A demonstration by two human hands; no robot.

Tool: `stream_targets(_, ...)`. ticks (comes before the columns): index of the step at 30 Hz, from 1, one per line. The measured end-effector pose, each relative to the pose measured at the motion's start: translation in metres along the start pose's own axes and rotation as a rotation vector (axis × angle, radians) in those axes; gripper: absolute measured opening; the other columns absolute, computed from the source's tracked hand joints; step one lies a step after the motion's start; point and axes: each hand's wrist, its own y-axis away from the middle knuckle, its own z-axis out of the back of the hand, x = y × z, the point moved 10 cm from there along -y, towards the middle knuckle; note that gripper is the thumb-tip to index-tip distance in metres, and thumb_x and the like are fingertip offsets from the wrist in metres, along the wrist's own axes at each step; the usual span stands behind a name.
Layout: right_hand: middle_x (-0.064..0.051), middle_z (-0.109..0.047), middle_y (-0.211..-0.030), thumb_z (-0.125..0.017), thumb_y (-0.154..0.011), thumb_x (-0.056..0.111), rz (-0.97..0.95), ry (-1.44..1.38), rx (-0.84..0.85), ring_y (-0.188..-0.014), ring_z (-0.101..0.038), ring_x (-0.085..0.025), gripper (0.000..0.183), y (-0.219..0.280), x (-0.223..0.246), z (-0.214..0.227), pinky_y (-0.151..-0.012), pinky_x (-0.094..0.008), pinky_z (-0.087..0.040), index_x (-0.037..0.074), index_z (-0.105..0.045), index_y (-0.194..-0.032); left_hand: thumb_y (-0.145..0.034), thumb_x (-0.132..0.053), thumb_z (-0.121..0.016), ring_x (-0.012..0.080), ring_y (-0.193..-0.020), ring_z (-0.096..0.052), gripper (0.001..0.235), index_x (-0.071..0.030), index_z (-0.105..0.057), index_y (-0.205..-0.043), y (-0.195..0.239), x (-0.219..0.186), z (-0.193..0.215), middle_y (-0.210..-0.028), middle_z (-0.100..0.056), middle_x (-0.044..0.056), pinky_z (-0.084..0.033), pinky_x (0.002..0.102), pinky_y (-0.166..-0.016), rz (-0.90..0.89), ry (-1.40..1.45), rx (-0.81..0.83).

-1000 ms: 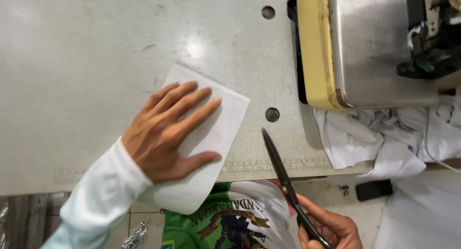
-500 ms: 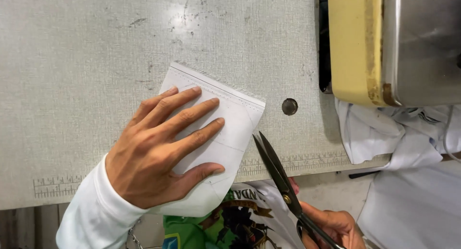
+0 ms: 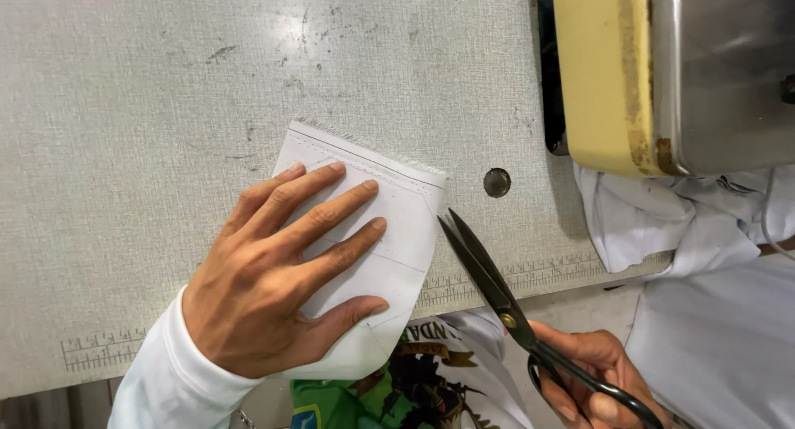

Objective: Cutting out paper patterns along marked lines using scissors on a workbench.

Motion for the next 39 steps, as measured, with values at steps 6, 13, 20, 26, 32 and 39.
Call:
stream_targets(6,-0.015,-0.066,-0.078,-0.087,-0.100,0.026,-0.045,-0.148,0.159,-0.057,-0.054,-0.017,0.064,0.008,-0.014,0.001,-0.046,-0.026,-0.046,-0.009,-0.055,-0.144,-0.094,-0.049,-0.066,0.0426,-0.126,-0.061,0.049,-0.006,-0.072,-0.118,0.000,0.001,0.002,-0.133,-0.066,0.017,-0.043,0.055,-0.108,0.003,0.023,-0.017)
stream_targets(13,-0.010,-0.055,-0.060,-0.093,-0.092,0.028,0.042,-0.089,-0.006,-0.046,-0.036,-0.012,0.073,0.018,-0.015,0.022,-0.036,-0.028,-0.027,-0.009,-0.057,-0.143,-0.094,-0.048,-0.067,0.0421,-0.127,-0.060,0.048,-0.007,-0.072,-0.118,0.000,0.002,0.001,-0.134,-0.065,0.017,-0.044,0.054,-0.109,0.012,0.015,-0.011)
stream_targets(20,-0.021,-0.051,-0.076,-0.069,-0.096,0.012,-0.120,-0.244,0.003,-0.050,-0.051,-0.019,0.085,0.021,0.000,0.042,-0.044,-0.028,-0.050,-0.005,-0.019,-0.161,-0.091,-0.051,-0.070,0.0417,-0.125,-0.061,0.051,-0.008,-0.071,-0.117,-0.003,0.001,0.002,-0.134,-0.065,0.016,-0.043,0.054,-0.106,0.006,0.013,-0.003)
stream_targets(26,-0.022,-0.058,-0.072,-0.077,-0.091,0.012,-0.014,-0.109,0.092,-0.039,-0.051,-0.010,0.081,-0.017,0.021,-0.001,-0.038,-0.019,-0.047,-0.013,-0.033,-0.154,-0.090,-0.051,-0.071,0.0420,-0.126,-0.060,0.052,-0.007,-0.071,-0.118,0.001,0.001,0.002,-0.133,-0.065,0.016,-0.043,0.056,-0.108,0.000,0.021,-0.010)
stream_targets(32,-0.011,-0.068,-0.074,-0.093,-0.087,0.020,0.135,0.078,0.016,-0.054,-0.049,-0.009,0.081,-0.024,0.015,-0.034,-0.041,-0.020,-0.043,-0.014,-0.048,-0.146,-0.092,-0.051,-0.068,0.0424,-0.124,-0.061,0.051,-0.006,-0.072,-0.116,0.001,0.002,0.003,-0.131,-0.067,0.017,-0.043,0.056,-0.107,0.000,0.034,-0.029)
stream_targets(39,-0.012,-0.080,-0.092,-0.076,-0.074,-0.001,0.288,0.394,-0.322,-0.055,-0.055,-0.015,0.063,-0.010,0.008,-0.032,-0.058,-0.023,-0.040,-0.010,-0.066,-0.135,-0.095,-0.050,-0.062,0.0426,-0.124,-0.061,0.050,-0.005,-0.072,-0.116,-0.001,0.003,0.003,-0.132,-0.066,0.018,-0.043,0.056,-0.107,0.002,0.045,-0.018)
